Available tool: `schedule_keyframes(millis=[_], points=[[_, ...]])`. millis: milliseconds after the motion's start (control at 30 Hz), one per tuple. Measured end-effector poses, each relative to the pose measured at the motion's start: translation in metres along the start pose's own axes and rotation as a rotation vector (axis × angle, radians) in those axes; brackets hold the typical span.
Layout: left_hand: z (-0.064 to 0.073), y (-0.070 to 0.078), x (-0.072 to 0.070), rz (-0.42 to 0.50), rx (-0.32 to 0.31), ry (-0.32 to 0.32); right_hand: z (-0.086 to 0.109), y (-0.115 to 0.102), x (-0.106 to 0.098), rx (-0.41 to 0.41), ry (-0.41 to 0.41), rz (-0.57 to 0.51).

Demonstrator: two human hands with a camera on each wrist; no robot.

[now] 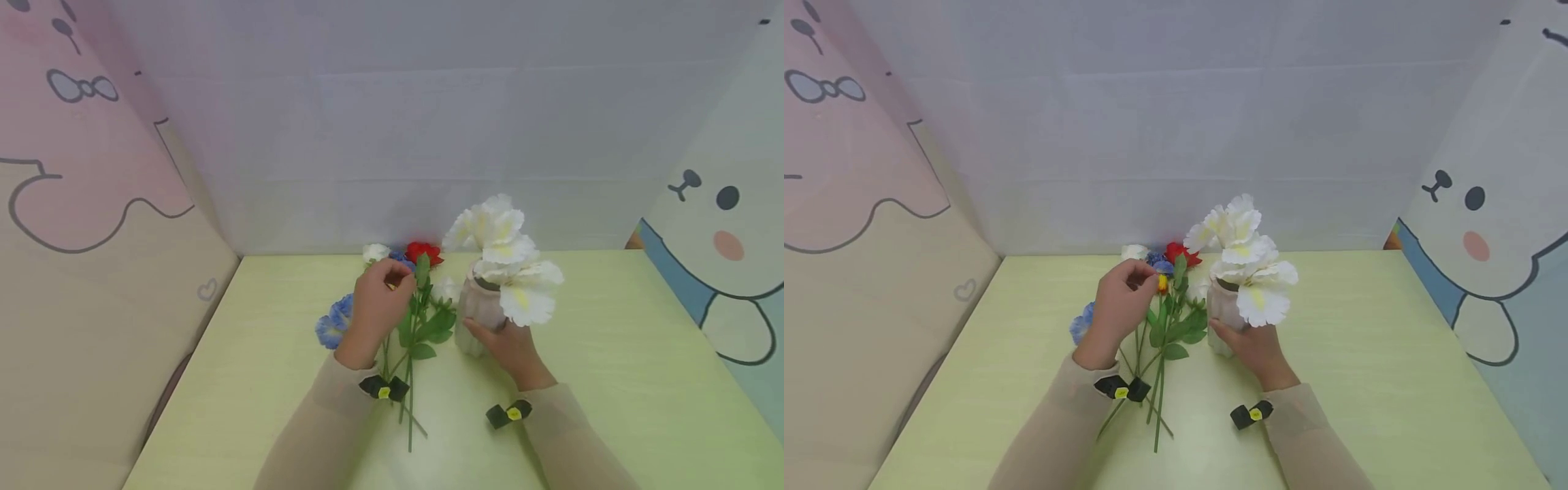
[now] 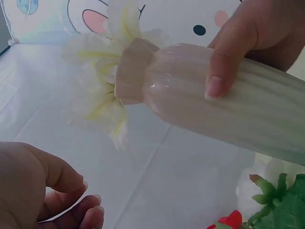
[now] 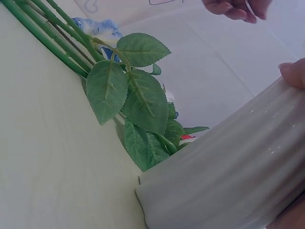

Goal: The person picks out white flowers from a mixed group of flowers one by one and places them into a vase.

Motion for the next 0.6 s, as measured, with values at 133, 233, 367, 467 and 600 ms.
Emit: schedule_keyframes(millis=[133,233,367,467,600], points=[[0.011,-0.021,-0.011,-0.002,-0.04,0.044,0.0,-0.001,-0.001,0.015,0.004,-0.012],[0.017,-0.036,-0.016,-0.005,-0.06,0.067,-0.001,0.016,0.001,0.044,0.008,-0.006],[0.027,-0.056,-0.021,-0.041,-0.083,0.105,0.0,0.032,0.003,0.07,-0.001,0.013],[0.033,-0.071,-0.024,-0.107,-0.099,0.126,0.0,0.034,0.004,0.06,-0.006,0.008],[0.038,-0.083,-0.024,-0.17,-0.104,0.119,-0.001,0.03,0.004,0.027,0.002,-0.021]])
Point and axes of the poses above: each hand's wrist, its own z-axis away from the middle knuckle, its own x-axis out of the palm, y = z × x, the point moved 10 cm from there along -z, towards the middle knuckle, and after that the axes turned 10 degrees about y, right-handed, at the moved point
